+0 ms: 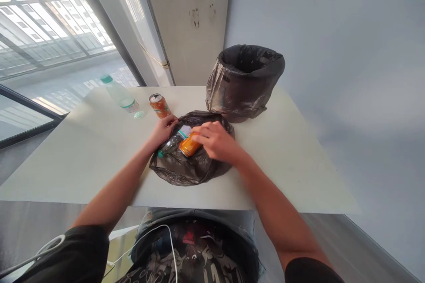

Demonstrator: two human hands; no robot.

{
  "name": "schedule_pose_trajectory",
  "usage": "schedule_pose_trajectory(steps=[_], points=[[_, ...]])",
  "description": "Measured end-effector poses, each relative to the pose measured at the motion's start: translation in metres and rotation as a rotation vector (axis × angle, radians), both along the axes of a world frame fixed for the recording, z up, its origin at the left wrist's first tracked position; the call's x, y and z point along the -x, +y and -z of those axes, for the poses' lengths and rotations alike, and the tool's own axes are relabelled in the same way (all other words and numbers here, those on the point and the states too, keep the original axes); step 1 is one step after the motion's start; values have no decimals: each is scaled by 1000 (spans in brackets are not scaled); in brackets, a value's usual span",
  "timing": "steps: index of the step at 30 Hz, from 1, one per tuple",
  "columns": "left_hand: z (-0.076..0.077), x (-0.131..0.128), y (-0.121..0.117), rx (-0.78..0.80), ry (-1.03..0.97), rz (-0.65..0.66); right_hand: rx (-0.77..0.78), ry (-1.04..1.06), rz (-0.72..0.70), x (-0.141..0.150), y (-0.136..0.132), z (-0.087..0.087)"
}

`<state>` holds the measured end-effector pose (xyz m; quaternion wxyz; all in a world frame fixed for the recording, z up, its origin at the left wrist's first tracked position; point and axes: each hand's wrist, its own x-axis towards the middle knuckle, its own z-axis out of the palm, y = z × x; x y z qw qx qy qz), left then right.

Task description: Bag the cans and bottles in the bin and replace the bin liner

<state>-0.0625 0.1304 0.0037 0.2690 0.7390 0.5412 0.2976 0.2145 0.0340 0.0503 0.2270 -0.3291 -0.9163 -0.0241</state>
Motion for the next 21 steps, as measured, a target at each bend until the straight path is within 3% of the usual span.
schedule_pose_trajectory(steps=[3,8,11,13,15,18,21], points=[[8,5,6,-16,31,-26,93,-104,-99,11,-2,8],[13,3,1,-54,89,-36,197,-135,-10,11,3,17],[3,3,-5,-249,82,18,221,-131,63,6,5,15],[-9,9,-8,-458,25,121,223,-128,94,4,5,13],[-22,17,-9,-572,-4,331,220,-128,122,2,6,12],[-35,25,-10,-519,98,693,209,-138,186,-3,9,12],[-37,23,-12,-411,226,812,193,-154,244,-9,11,12]])
